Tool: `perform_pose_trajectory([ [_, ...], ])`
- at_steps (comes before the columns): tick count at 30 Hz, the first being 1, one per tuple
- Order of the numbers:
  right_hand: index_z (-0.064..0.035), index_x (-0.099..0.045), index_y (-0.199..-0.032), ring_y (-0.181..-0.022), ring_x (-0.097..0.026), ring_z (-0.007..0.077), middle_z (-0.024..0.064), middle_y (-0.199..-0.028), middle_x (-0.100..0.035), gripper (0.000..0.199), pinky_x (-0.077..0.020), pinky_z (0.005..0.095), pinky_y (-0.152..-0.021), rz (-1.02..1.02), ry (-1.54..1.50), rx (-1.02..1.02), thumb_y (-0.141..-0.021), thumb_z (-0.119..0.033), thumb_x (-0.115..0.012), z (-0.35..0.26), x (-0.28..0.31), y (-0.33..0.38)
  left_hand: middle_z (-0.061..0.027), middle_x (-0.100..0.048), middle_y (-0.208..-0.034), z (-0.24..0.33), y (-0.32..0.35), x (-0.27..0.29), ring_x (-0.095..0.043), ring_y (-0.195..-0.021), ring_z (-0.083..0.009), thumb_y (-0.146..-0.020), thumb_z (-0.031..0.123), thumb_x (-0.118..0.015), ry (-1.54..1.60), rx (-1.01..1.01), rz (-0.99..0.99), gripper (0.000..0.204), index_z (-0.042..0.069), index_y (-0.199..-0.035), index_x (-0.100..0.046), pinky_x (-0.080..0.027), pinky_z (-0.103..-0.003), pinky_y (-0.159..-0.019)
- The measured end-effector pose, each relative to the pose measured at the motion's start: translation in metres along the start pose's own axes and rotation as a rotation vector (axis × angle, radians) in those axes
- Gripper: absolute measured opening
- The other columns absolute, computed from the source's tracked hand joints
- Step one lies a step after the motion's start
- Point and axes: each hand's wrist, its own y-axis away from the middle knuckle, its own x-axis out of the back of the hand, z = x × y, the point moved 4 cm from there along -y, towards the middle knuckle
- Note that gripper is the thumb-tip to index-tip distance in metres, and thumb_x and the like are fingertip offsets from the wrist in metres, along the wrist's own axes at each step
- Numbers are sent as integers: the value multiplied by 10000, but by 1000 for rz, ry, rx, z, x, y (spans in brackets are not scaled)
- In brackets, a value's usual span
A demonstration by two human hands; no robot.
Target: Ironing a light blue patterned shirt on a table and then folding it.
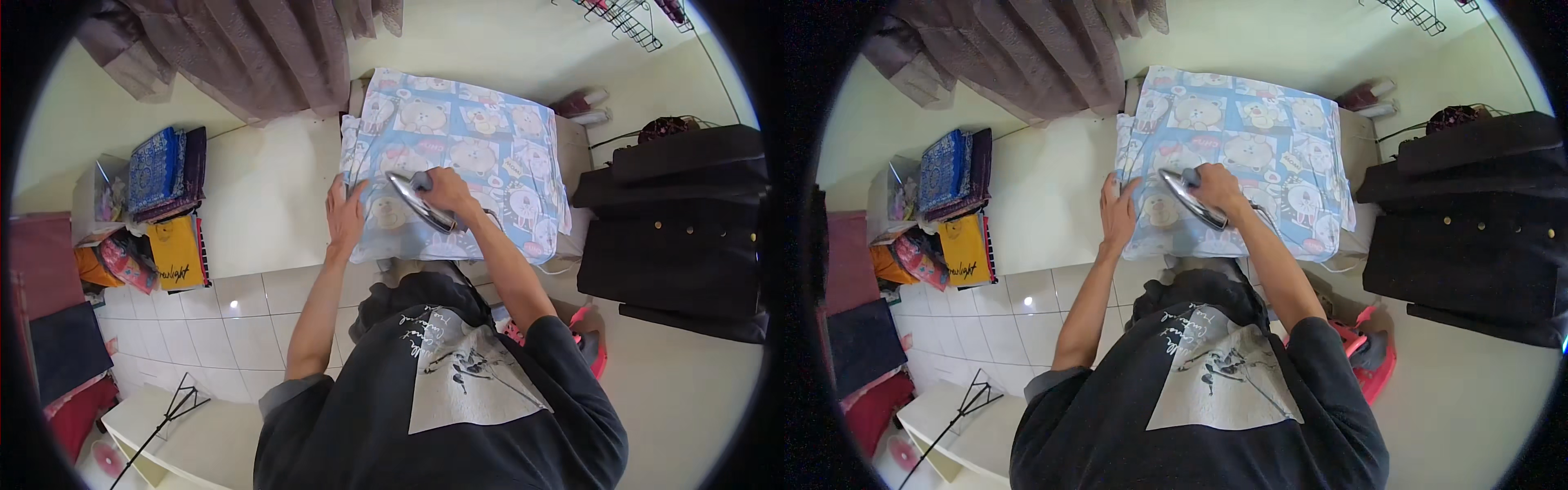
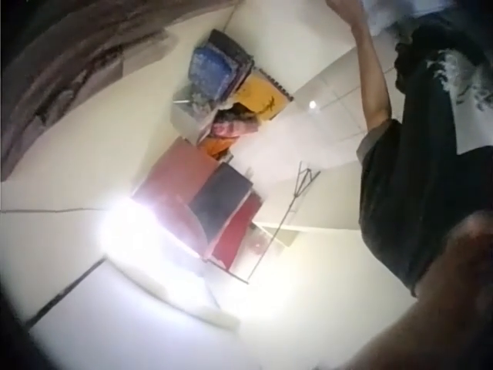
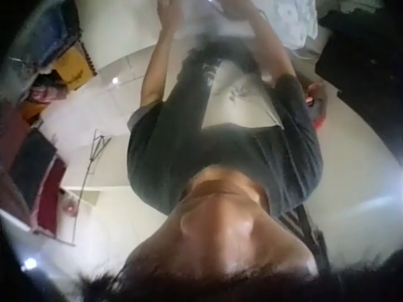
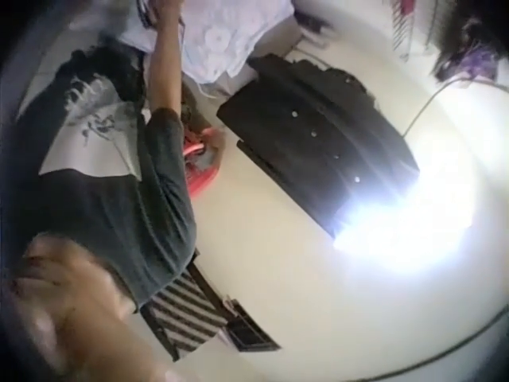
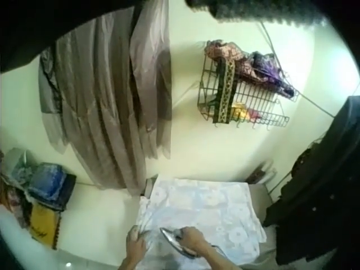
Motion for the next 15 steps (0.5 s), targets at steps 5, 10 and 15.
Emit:
perform_pose_trajectory([
  [5, -15, -728, -997, -948, -692, 419, 253, -990, -715, 403, -557, 482, -829, 9, -108, -212, -768, -343, -773, -3, 24, -15, -96, -340, -1593, -6, -59, -4, -307, -1468, -329, -942, 213, -615, -224, -273, -126, 499, 182, -1433, -537, -242, -550, -1190],
  [10, -27, -726, -1017, -909, -693, 418, 249, -940, -716, 433, -546, 482, -803, 91, 17, -237, -763, -369, -803, 9, 50, -45, 24, -208, -1667, -18, -70, -22, -150, -1545, -225, -651, 641, -791, -241, -291, -540, 1184, 182, -1596, -243, -98, -585, -1233],
  [15, -79, -718, -1074, -963, -681, 412, 220, -1000, -718, 381, -547, 476, -846, -36, 33, 13, -779, -317, -751, 17, 23, -51, 5, -141, -1683, -16, -76, -13, -115, -1552, -225, -444, 694, -852, -214, -278, -633, 1485, 162, -1617, -113, -79, -608, -1229],
])
